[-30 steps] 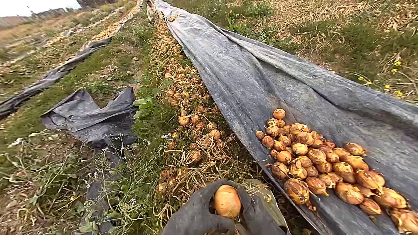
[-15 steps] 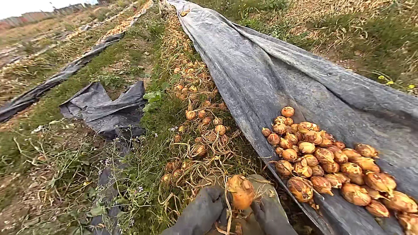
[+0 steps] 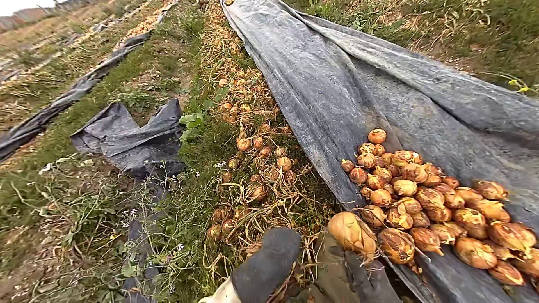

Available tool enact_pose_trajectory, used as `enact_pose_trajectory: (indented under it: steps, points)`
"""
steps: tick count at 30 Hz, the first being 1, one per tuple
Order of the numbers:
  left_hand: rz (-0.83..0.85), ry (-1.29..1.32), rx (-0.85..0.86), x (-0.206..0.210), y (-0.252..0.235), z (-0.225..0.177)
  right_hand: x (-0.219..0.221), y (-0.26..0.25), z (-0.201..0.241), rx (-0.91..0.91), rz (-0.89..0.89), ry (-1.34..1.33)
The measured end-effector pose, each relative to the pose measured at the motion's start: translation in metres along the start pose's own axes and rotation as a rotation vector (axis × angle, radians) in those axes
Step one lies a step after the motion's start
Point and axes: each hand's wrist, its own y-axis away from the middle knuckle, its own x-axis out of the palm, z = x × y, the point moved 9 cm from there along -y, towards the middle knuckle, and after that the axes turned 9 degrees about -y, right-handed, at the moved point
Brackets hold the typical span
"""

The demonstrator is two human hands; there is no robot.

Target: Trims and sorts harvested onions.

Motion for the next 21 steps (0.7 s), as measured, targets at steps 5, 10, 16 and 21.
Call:
enact_pose_trajectory:
  steps: [5,10,16,21]
  points:
    - [0.109,0.142,-0.034,0.009,-0.090,0.058,-0.085,-0.062,0.015,-0.048,-0.243,0.270]
    - [-0.225,-0.130,-0.116,0.052,-0.235,0.123,-0.061,-0.061,-0.020,0.063,-0.238,-0.017]
    - [-0.037,-0.160,-0.277,0.049,-0.282,0.177,-0.013,-0.021,-0.071,0.317,-0.002,0.113]
    - [-0.226,0.246,-0.194,0.019,-0.224,0.183,0.002,-0.027,-0.063,0.219,0.177,0.333]
